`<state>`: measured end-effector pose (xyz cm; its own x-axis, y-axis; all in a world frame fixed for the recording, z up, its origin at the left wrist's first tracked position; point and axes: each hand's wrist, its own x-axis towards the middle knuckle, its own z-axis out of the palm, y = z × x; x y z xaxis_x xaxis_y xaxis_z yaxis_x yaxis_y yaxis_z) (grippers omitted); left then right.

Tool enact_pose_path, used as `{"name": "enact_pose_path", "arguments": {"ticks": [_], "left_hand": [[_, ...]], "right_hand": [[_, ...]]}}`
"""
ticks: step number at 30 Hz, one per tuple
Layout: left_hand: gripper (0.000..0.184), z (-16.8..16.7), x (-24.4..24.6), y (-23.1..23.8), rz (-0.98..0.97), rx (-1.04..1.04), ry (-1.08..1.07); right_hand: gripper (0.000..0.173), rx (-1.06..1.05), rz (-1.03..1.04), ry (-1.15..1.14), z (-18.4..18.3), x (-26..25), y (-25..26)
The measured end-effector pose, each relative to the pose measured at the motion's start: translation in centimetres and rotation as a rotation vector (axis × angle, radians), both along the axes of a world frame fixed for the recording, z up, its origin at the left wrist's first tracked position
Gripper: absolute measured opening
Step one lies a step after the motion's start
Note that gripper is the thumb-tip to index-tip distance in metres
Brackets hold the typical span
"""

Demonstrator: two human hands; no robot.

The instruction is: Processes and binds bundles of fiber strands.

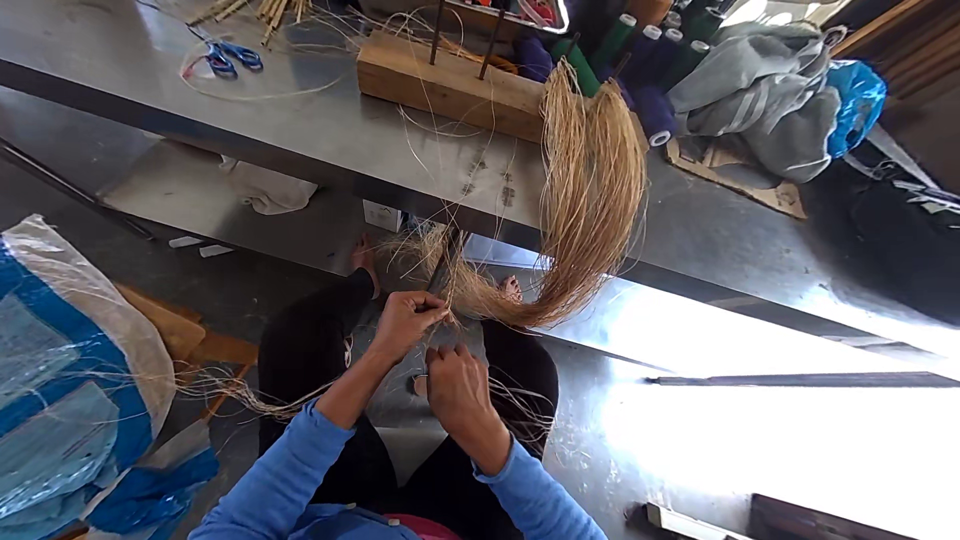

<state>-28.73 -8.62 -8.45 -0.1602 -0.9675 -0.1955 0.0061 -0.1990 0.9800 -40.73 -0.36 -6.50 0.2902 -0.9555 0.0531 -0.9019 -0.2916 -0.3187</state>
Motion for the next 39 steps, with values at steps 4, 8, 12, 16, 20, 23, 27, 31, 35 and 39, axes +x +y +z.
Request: {"name": "enact_pose_path", "arguments": {"ticks": [4, 8, 12, 16, 20, 23, 27, 31, 35, 39], "left_hand": [[0.005, -0.3, 1.1, -0.5, -0.033, 0.034, 0.056], [0.006, -0.2, 1.6, -0.6, -0.073, 0.065, 0.075], [0.007, -0.2, 1.7, -0.7, -0.073, 0.064, 0.064], [0.004, 0.0, 1.6, -0.7, -0.055, 0.056, -0.007], [0.008, 0.0, 1.4, -0.6, -0.038, 0.092, -0.016], [0.011, -0.3, 1.3, -0.6, -0.041, 0.065, -0.018], [0.007, 0.0, 1.3, -0.6, -0.041, 0.048, -0.061], [0.007, 0.0, 0.8, -0.4, -0.021, 0.013, -0.081], [0.006, -0.1, 0.6, -0.2, -0.004, -0.008, -0.104], [0.005, 0.0, 0.9, -0.2, 0.008, -0.007, -0.098]], "right_hand": [[0.023, -0.198, -0.168, -0.265, 2.0, -2.2, -1.4], [0.031, 0.229, -0.267, -0.603, 1.5, -3.0, -5.4], [0.027, 0.668, -0.334, -1.199, -0.8, -2.4, -7.7], [0.014, 0.602, -0.41, -1.275, -1.1, -2.2, -7.7], [0.004, 0.475, -0.421, -1.206, -1.2, -2.4, -7.7], [0.004, 0.422, -0.434, -1.193, -1.4, -2.4, -7.7], [0.048, 0.389, -0.484, -1.349, -2.5, -2.3, -7.3], [0.044, 0.367, -0.593, -1.5, -2.7, -1.3, -5.3], [0.011, 0.455, -0.543, -1.538, -2.9, -1.4, -4.6], [0.013, 0.549, -0.428, -1.414, -2.4, -2.6, -5.6]]}}
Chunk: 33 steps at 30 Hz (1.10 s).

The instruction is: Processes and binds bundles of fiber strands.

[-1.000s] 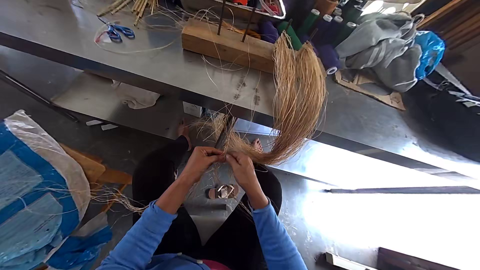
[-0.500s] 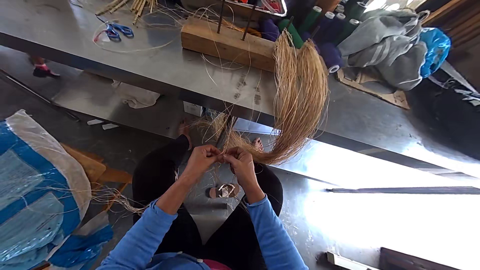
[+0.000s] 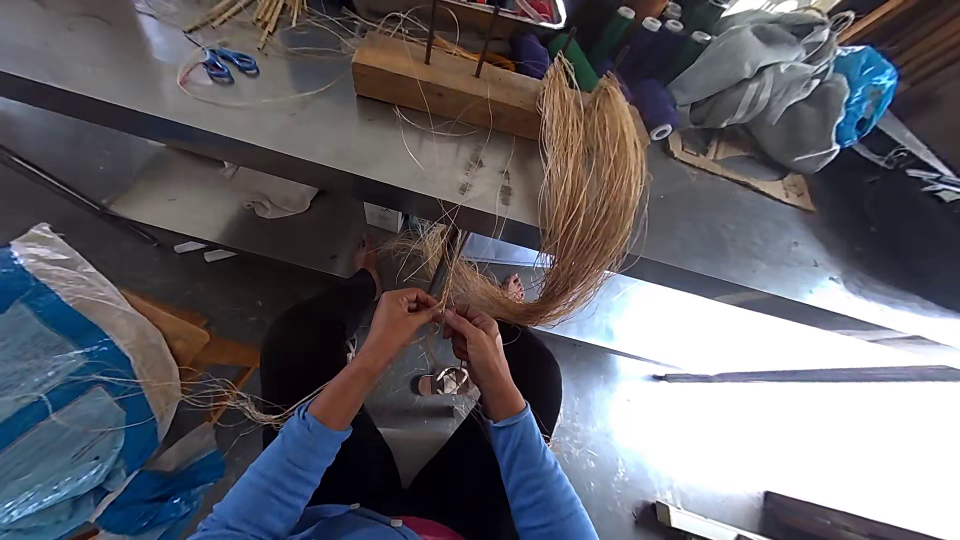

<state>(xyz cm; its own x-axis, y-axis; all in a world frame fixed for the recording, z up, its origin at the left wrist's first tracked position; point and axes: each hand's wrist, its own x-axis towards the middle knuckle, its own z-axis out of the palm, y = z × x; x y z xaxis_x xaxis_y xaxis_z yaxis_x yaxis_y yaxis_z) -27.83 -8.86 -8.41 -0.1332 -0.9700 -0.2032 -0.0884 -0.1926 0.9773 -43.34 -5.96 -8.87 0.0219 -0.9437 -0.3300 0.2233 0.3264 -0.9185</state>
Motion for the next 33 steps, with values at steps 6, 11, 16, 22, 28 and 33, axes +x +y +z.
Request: {"name": "enact_pose_path", "arguments": {"ticks": [6, 11, 16, 22, 28, 33], "left_hand": [[0.005, -0.1, 0.1, -0.2, 0.002, 0.007, -0.007], [0.005, 0.2, 0.3, -0.3, -0.027, 0.035, -0.027], [0.005, 0.8, 0.9, -0.7, -0.089, 0.056, -0.1], [0.007, 1.1, 1.0, -1.0, -0.118, -0.062, -0.326], [0.008, 1.3, 1.2, -1.1, -0.129, -0.099, -0.373], [0.007, 1.6, 1.3, -1.3, -0.128, -0.123, -0.402]], "right_hand": [[0.011, 0.033, 0.111, 0.06, 0.7, -0.3, -1.5], [0.006, -0.035, -0.001, 0.13, 0.2, 0.1, -1.9], [0.003, -0.167, -0.012, 0.321, -0.1, 0.1, -1.9], [0.006, -0.203, 0.035, 0.458, 0.0, -0.1, -2.1], [0.008, -0.237, 0.066, 0.517, -0.2, -0.3, -2.3], [0.007, -0.222, 0.075, 0.535, 0.1, -0.3, -2.3]]}}
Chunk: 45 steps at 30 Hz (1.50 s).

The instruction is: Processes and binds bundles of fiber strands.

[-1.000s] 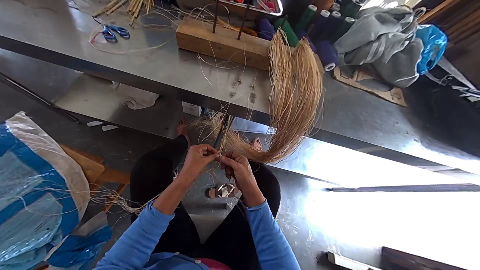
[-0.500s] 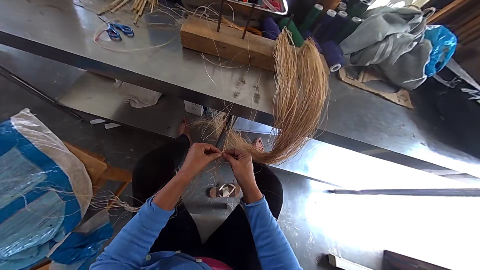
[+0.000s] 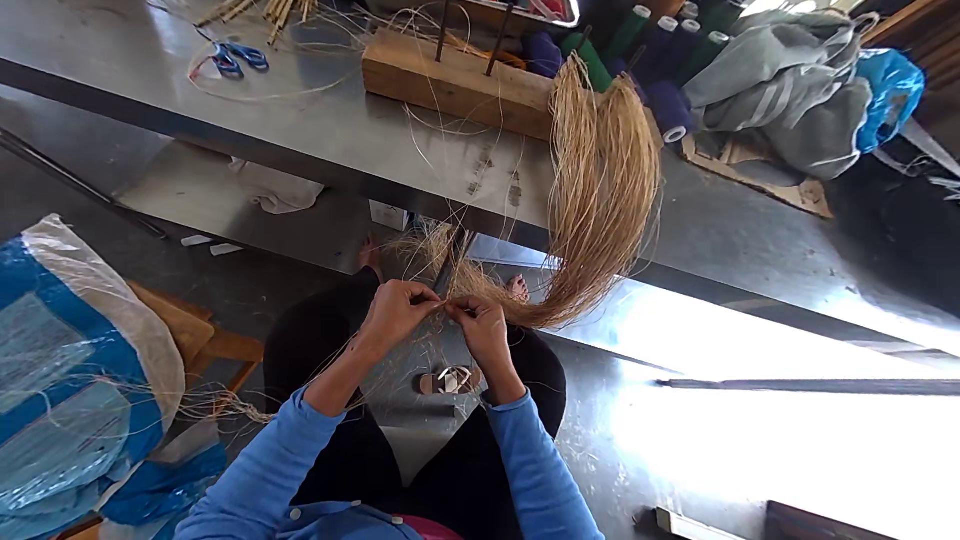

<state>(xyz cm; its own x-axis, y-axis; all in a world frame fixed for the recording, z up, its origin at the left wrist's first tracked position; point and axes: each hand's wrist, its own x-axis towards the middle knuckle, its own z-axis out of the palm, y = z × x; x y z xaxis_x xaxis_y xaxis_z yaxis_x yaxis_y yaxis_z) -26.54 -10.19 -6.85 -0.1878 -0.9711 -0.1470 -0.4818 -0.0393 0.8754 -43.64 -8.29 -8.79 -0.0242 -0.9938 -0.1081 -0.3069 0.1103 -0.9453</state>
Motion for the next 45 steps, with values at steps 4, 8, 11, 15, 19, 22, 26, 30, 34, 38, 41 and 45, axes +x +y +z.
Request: {"name": "enact_pose_path", "arguments": {"ticks": [4, 8, 11, 15, 19, 22, 26, 30, 34, 38, 41, 45], "left_hand": [[0.009, 0.0, 0.2, -0.1, -0.045, 0.004, 0.015], [0.013, -0.3, 0.1, -0.2, -0.073, 0.018, 0.015], [0.01, -0.2, 0.0, -0.3, -0.058, -0.005, -0.063], [0.01, 0.2, -0.1, -0.3, -0.063, -0.04, -0.072], [0.015, 0.0, -0.2, -0.3, -0.057, -0.043, -0.056], [0.02, -0.1, -0.1, -0.3, -0.085, -0.037, -0.026], [0.008, 0.3, -0.2, -0.3, -0.076, 0.001, -0.015], [0.007, 0.4, 0.1, -0.8, -0.056, 0.058, -0.043], [0.01, 0.5, 0.4, -1.2, -0.152, 0.011, -0.111], [0.013, -0.2, 1.0, -1.3, -0.233, -0.11, -0.106], [0.014, -1.2, 1.5, -1.2, -0.227, -0.183, 0.023], [0.007, -2.5, 1.5, -0.8, -0.111, -0.293, 0.196]], "right_hand": [[0.008, 0.005, 0.009, 0.022, 0.1, 0.1, -0.2], [0.008, -0.021, 0.005, 0.079, 0.3, 0.4, -0.1], [0.008, -0.031, -0.004, 0.129, 0.5, 0.4, 0.0], [0.009, -0.036, 0.004, 0.158, 0.5, 0.4, 0.0], [0.01, -0.036, 0.01, 0.171, 0.4, 0.3, -0.1], [0.011, -0.042, 0.014, 0.194, 0.5, 0.3, -0.1], [0.01, -0.033, 0.031, 0.189, 0.9, 0.3, -0.2], [0.01, -0.03, 0.058, 0.168, 0.9, 0.1, -0.4], [0.009, -0.014, 0.065, 0.174, 0.9, 0.3, -0.6], [0.01, 0.007, 0.069, 0.168, 0.8, 0.2, -0.7], [0.01, 0.003, 0.069, 0.144, 0.6, 0.1, -0.7], [0.01, -0.018, 0.066, 0.132, 0.7, 0.2, -0.6]]}}
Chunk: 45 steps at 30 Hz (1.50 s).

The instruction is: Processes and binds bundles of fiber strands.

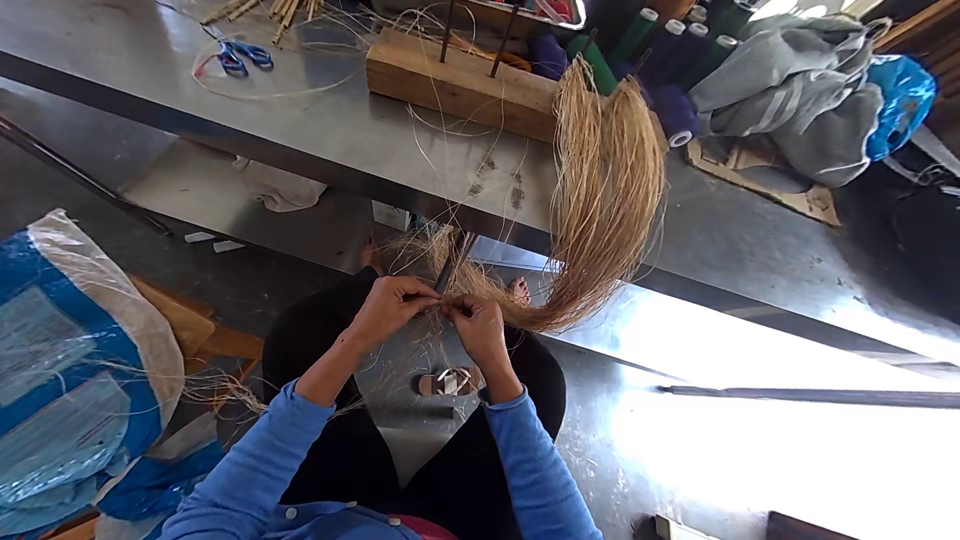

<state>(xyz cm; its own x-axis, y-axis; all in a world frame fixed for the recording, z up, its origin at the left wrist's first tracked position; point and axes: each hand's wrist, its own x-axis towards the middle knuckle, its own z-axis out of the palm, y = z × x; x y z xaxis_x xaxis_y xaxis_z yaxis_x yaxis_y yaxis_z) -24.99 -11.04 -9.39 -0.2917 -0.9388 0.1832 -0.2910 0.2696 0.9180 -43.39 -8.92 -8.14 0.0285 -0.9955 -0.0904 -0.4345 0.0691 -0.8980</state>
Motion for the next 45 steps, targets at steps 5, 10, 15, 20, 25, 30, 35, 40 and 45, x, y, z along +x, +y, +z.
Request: {"name": "enact_pose_path", "arguments": {"ticks": [5, 10, 15, 20, 25, 30, 35, 40, 45], "left_hand": [[0.009, -1.8, 0.2, 0.4, 0.023, -0.183, -0.021], [0.015, -2.4, -0.4, 0.8, 0.01, -0.343, -0.251], [0.011, -2.2, -1.5, 0.8, 0.059, -0.48, -0.416], [0.016, 0.2, -1.7, 1.2, 0.017, -0.104, -0.375], [0.014, 1.7, -1.4, 0.7, -0.003, 0.338, -0.206], [0.014, 1.5, -1.8, 1.1, 0.001, 0.498, 0.065], [0.012, 2.3, -2.0, 0.8, -0.004, 0.467, -0.162], [0.015, 2.2, -2.3, 0.6, 0.011, 0.345, -0.324], [0.018, 2.4, -2.6, 0.4, -0.03, 0.282, -0.458]], "right_hand": [[0.008, 0.027, -0.005, -0.058, -0.2, -0.1, 0.0], [0.009, 0.049, 0.005, -0.054, 0.0, -0.1, 0.0], [0.01, 0.062, 0.016, -0.023, 0.1, -0.2, -0.1], [0.01, 0.056, 0.006, 0.009, 0.6, 0.0, 0.2], [0.01, 0.033, 0.011, -0.008, 0.5, 0.1, 0.2], [0.01, 0.022, 0.019, 0.035, 0.6, -0.1, 0.2], [0.008, 0.091, 0.043, 0.011, 0.7, -0.5, 0.0], [0.011, 0.123, 0.037, 0.106, 1.3, -0.5, 0.0], [0.015, 0.086, 0.045, 0.282, 1.8, -0.2, 0.3]]}}
